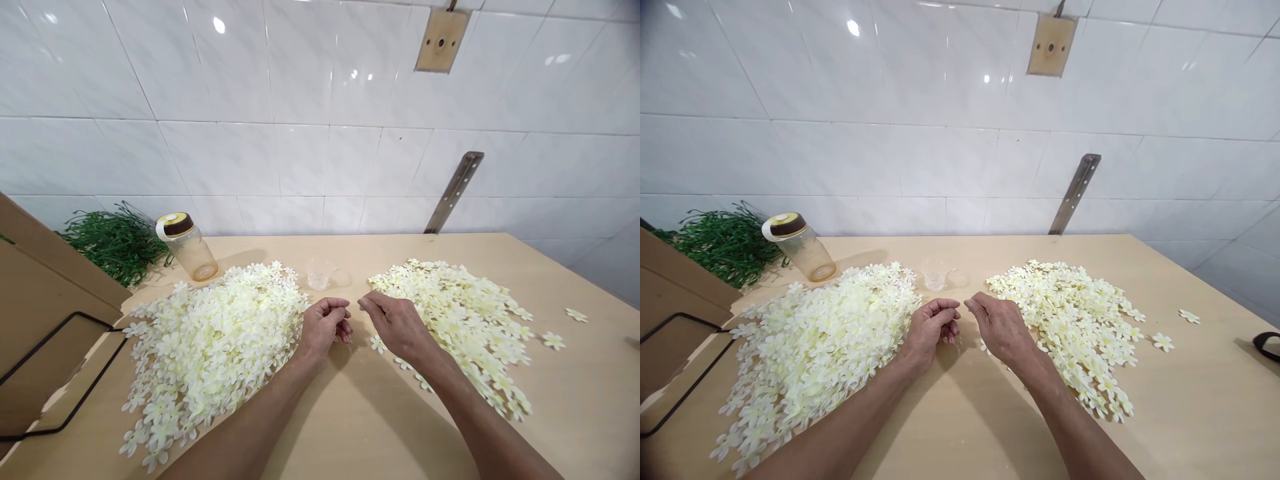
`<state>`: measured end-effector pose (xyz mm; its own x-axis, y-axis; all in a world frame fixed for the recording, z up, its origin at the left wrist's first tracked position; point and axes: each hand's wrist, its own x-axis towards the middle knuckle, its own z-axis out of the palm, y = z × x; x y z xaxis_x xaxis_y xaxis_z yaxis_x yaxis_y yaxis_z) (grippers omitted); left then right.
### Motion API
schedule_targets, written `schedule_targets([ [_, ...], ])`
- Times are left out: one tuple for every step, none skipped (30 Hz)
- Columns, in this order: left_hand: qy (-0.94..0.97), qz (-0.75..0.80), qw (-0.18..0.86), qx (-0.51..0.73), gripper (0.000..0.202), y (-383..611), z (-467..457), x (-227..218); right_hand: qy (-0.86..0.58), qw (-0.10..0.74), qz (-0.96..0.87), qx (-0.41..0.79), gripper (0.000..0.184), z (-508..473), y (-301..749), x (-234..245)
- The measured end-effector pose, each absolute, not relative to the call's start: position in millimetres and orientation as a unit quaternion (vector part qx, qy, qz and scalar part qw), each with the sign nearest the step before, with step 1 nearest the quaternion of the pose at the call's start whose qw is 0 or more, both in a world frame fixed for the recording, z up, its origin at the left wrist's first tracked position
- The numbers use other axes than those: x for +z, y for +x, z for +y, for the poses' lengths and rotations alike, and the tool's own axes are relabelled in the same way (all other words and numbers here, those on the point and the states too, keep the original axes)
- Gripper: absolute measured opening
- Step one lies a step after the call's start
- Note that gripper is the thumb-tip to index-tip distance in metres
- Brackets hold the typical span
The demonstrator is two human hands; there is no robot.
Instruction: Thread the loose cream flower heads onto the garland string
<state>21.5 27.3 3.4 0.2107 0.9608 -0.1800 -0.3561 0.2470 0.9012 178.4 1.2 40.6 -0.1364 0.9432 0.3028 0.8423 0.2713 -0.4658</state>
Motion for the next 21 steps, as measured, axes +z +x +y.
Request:
schedule_targets([
  [0.379, 0.4, 0.682, 0.482, 0.021, 21.4, 27.3, 3.3, -0.591, 0.282, -0.75, 0.098, 0.037, 1.4, 179.1, 40.0],
  [0.38, 0.399, 0.683, 0.479, 0.021, 21.4, 27.2, 3.2, -0.587, 0.285, -0.75, 0.11, 0.034, 1.4, 179.7, 39.3],
  [0.381, 0.398, 0.685, 0.476, 0.02, 21.3, 27.0, 3.0, -0.584, 0.284, -0.75, 0.124, 0.032, 1.4, 180.3, 38.7],
  [0.384, 0.397, 0.689, 0.47, 0.02, 21.3, 26.7, 2.9, -0.583, 0.28, -0.75, 0.141, 0.032, 1.3, 180.7, 38.0],
  [0.387, 0.394, 0.693, 0.464, 0.02, 21.3, 26.5, 2.8, -0.582, 0.272, -0.75, 0.159, 0.033, 1.1, 180.9, 37.5],
  [0.39, 0.391, 0.696, 0.458, 0.02, 21.4, 26.2, 2.8, -0.579, 0.262, -0.752, 0.175, 0.035, 0.8, 180.9, 37.2],
  [0.394, 0.386, 0.7, 0.453, 0.02, 21.4, 26.0, 2.9, -0.576, 0.252, -0.754, 0.188, 0.037, 0.3, 180.6, 37.1],
  [0.397, 0.382, 0.703, 0.45, 0.02, 21.4, 25.8, 3.1, -0.575, 0.245, -0.755, 0.197, 0.038, -0.3, 180.2, 37.3],
  [0.399, 0.377, 0.705, 0.448, 0.021, 21.4, 25.7, 3.3, -0.575, 0.243, -0.754, 0.204, 0.038, -0.9, 179.6, 37.9],
  [0.4, 0.373, 0.708, 0.447, 0.021, 21.3, 25.6, 3.5, -0.577, 0.245, -0.75, 0.211, 0.036, -1.4, 179.0, 38.6],
  [0.401, 0.37, 0.711, 0.444, 0.022, 21.2, 25.6, 3.6, -0.578, 0.246, -0.747, 0.218, 0.034, -1.8, 178.5, 39.4],
  [0.403, 0.368, 0.714, 0.439, 0.024, 21.1, 25.6, 3.7, -0.578, 0.246, -0.746, 0.223, 0.03, -2.0, 178.1, 40.0],
  [0.406, 0.366, 0.716, 0.434, 0.026, 21.0, 25.5, 3.7, -0.577, 0.244, -0.747, 0.222, 0.027, -2.0, 177.9, 40.5],
  [0.41, 0.364, 0.717, 0.43, 0.029, 20.9, 25.5, 3.7, -0.575, 0.242, -0.751, 0.216, 0.025, -1.7, 178.0, 40.8],
  [0.414, 0.362, 0.717, 0.429, 0.031, 20.8, 25.6, 3.7, -0.572, 0.242, -0.756, 0.207, 0.024, -1.2, 178.1, 40.7],
  [0.417, 0.361, 0.714, 0.431, 0.032, 20.7, 25.7, 3.6, -0.569, 0.247, -0.76, 0.195, 0.023, -0.6, 178.4, 40.5],
  [0.419, 0.361, 0.709, 0.437, 0.033, 20.7, 25.8, 3.6, -0.565, 0.257, -0.761, 0.186, 0.022, 0.0, 178.6, 40.2],
  [0.419, 0.362, 0.704, 0.444, 0.034, 20.7, 26.1, 3.5, -0.563, 0.269, -0.76, 0.182, 0.021, 0.6, 178.9, 39.8],
  [0.418, 0.365, 0.7, 0.45, 0.035, 20.8, 26.3, 3.3, -0.562, 0.279, -0.757, 0.182, 0.02, 1.1, 179.0, 39.5],
  [0.415, 0.369, 0.695, 0.456, 0.035, 20.8, 26.6, 3.0, -0.564, 0.287, -0.751, 0.186, 0.021, 1.4, 179.1, 39.2],
  [0.413, 0.373, 0.692, 0.459, 0.035, 20.9, 26.9, 2.8, -0.568, 0.293, -0.745, 0.191, 0.022, 1.5, 179.2, 39.1],
])
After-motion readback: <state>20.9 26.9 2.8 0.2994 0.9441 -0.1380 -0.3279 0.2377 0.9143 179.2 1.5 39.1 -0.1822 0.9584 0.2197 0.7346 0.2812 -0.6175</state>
